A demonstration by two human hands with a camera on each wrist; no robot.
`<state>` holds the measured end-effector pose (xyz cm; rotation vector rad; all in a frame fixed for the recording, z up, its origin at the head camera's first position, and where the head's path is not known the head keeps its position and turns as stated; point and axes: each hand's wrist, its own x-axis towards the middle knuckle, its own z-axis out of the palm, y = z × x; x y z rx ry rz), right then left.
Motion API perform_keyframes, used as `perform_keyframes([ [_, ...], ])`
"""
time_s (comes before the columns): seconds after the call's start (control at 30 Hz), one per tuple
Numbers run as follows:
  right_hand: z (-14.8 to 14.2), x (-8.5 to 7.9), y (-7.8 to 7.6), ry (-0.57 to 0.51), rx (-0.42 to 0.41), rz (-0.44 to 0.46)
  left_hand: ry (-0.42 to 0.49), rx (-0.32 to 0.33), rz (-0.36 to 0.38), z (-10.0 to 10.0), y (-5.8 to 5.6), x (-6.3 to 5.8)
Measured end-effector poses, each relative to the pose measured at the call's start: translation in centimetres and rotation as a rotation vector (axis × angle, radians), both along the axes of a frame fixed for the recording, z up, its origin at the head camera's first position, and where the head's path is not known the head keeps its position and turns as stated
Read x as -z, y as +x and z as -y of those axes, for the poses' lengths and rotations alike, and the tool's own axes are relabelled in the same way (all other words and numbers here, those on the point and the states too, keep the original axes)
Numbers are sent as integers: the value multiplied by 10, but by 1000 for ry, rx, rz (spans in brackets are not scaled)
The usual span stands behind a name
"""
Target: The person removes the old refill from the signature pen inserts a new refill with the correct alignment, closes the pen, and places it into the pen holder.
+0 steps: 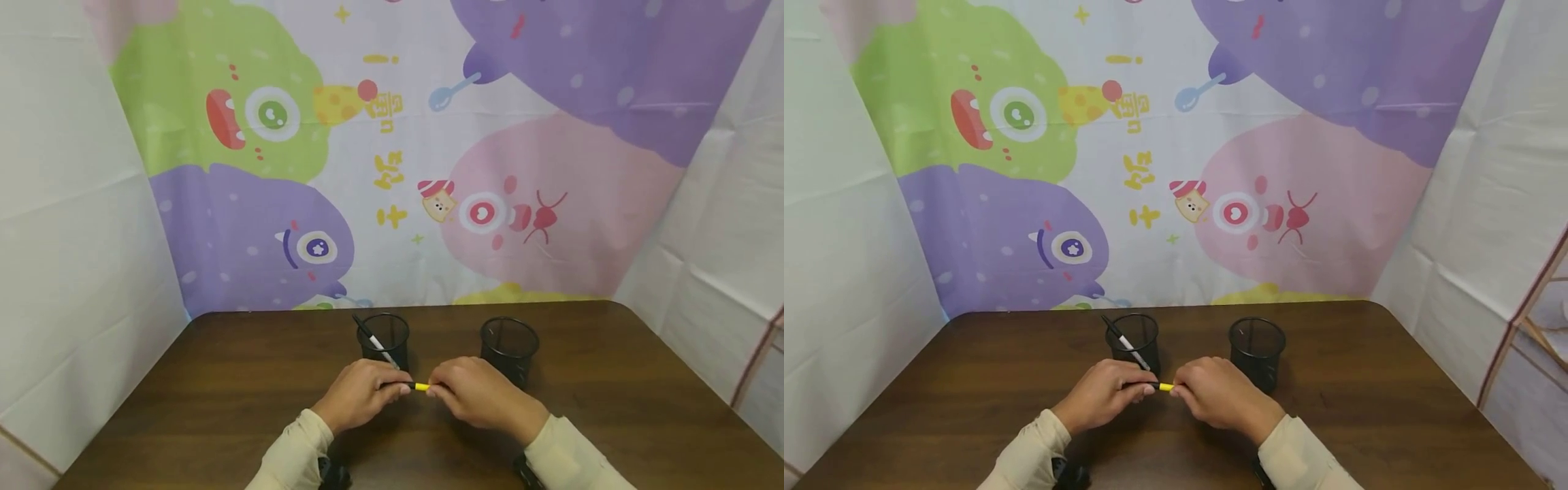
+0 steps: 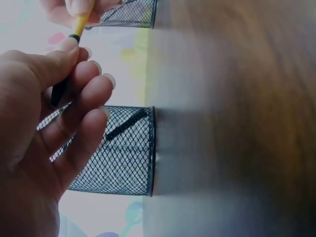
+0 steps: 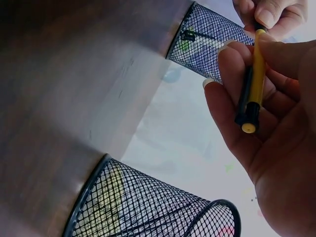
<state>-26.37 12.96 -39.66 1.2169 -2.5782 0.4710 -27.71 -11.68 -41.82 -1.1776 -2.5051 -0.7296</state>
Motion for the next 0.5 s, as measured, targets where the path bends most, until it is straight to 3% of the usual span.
perform_keyframes([
  [0.33,0,0,0,12,29,-15,61,15,107,2,0,1],
  [0.5,-1,0,1,7,39,-36,66,27,106,1,-1,1],
])
